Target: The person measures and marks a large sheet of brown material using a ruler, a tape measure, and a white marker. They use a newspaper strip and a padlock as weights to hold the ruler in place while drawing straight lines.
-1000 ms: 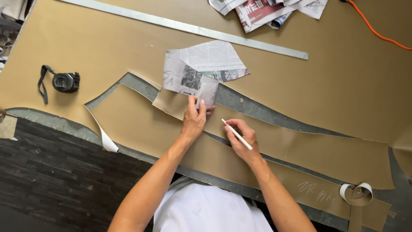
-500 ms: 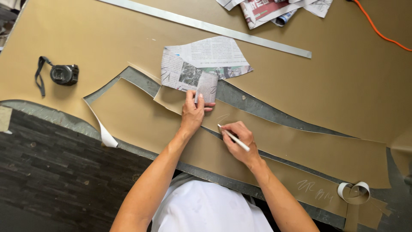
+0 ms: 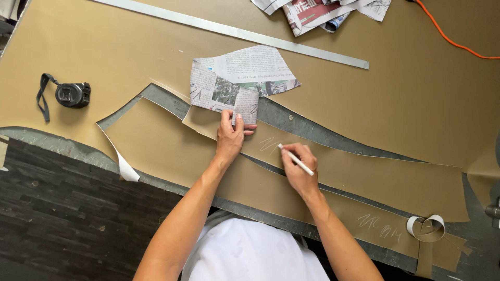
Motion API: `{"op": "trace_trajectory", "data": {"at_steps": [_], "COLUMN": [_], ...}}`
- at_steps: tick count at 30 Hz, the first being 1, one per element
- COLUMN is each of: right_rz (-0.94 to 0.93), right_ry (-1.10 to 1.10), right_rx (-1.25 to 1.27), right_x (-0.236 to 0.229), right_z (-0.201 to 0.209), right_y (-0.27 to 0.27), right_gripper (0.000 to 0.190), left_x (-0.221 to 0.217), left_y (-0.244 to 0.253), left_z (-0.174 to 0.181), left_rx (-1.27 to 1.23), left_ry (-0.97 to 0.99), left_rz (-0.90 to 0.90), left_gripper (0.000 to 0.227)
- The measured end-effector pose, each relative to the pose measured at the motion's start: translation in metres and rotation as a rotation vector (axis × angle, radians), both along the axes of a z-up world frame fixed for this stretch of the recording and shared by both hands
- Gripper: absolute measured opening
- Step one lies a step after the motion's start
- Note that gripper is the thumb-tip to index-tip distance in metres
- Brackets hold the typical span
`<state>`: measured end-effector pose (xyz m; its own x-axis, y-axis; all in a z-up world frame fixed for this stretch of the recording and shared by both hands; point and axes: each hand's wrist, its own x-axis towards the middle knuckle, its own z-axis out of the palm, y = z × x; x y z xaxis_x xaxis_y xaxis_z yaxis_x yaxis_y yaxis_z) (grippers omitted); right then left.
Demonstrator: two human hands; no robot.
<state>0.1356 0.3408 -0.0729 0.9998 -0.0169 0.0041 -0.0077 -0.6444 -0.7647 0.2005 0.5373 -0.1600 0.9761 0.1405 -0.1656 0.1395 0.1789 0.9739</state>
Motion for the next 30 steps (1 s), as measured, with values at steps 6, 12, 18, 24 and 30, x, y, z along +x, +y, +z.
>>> {"op": "trace_trajectory", "data": {"at_steps": [6, 12, 18, 24, 30], "right_rz": [-0.057, -0.027, 0.013, -0.017, -0.088], "right_ry": [0.023, 0.041, -0.070, -0.080, -0.074], "right_rx": [-0.062, 0.000, -0.078, -0.056, -0.048], "right_x": [-0.007, -0.017, -0.027, -0.025, -0.020], "right_z": [0.013, 0.017, 0.012, 0.012, 0.010], "right_y": [-0.026, -0.039, -0.037, -0.037, -0.036], "right_gripper": [0.014, 0.014, 0.013, 0.016, 0.017], "left_x": [-0.001, 0.000, -0.001, 0.000, 0.000], "left_y": [-0.001, -0.001, -0.001, 0.000, 0.001], "left_z": [0.001, 0.000, 0.000, 0.002, 0.004], "left_rx": [-0.002, -0.007, -0.005, 0.003, 0.017], "left_ry": [0.008, 0.005, 0.014, 0.020, -0.013], "left_rz": [0.005, 0.005, -0.003, -0.003, -0.012], "left_gripper": [0.021, 0.020, 0.020, 0.019, 0.020]}}
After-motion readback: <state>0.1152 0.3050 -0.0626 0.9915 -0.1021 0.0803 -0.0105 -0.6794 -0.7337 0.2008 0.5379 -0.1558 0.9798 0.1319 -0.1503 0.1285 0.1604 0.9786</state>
